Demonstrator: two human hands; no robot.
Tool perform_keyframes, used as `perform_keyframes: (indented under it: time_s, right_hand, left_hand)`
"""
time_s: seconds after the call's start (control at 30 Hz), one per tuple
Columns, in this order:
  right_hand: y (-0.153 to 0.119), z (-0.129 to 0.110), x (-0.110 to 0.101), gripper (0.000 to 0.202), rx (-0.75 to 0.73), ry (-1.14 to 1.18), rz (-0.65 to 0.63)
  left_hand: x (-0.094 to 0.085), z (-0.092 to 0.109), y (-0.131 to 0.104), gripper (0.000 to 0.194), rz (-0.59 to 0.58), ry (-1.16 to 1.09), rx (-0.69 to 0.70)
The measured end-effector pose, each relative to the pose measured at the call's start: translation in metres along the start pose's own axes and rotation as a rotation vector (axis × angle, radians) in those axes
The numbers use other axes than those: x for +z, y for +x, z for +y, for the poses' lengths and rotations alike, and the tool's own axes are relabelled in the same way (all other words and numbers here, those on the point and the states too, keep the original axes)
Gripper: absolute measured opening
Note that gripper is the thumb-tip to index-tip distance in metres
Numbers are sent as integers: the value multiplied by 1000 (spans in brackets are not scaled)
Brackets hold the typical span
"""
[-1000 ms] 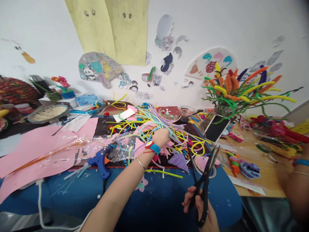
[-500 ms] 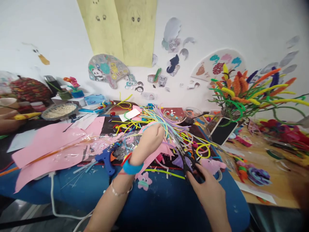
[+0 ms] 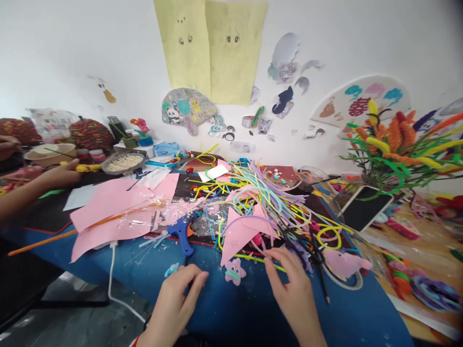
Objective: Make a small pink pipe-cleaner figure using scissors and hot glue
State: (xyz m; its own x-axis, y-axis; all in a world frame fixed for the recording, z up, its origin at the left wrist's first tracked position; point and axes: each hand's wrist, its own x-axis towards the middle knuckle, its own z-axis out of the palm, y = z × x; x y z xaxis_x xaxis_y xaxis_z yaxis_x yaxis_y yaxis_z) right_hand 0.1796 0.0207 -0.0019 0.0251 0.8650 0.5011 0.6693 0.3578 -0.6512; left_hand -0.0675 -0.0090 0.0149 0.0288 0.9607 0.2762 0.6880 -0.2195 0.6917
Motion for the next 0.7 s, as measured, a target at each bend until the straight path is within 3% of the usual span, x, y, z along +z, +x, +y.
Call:
perform_keyframes:
  time_s: [0.1, 0.2, 0.3, 0.37, 0.43, 0.5, 0.57, 0.7]
  right_hand:
    - [-5, -25, 18, 15, -21, 90, -94]
    - [9, -59, 46, 19, -92, 118, -256]
    - [31, -100, 89, 27, -96, -19, -401]
    - [44, -123, 124, 39, 9, -210, -486]
    - [53, -137, 155, 48, 61, -253, -498]
    - [58, -141, 175, 39, 103, -269, -493]
    - [59, -138, 181, 34, 118, -262, -474]
    - [46, -125, 166, 38, 60, -185, -414]
  left_hand:
    - [-3, -6, -9, 31, 59, 44, -49]
    - [-5, -19, -10, 26, 141, 107, -120]
    - [-7, -35, -8, 24, 206, 196, -156]
    - [-8, -45, -8, 22, 236, 251, -147]
    - [-9, -53, -9, 23, 211, 274, -133]
    - [-10, -61, -11, 24, 177, 277, -128]
    - [-11, -67, -13, 26, 164, 279, -129]
    - [-11, -72, -15, 29, 141, 267, -143]
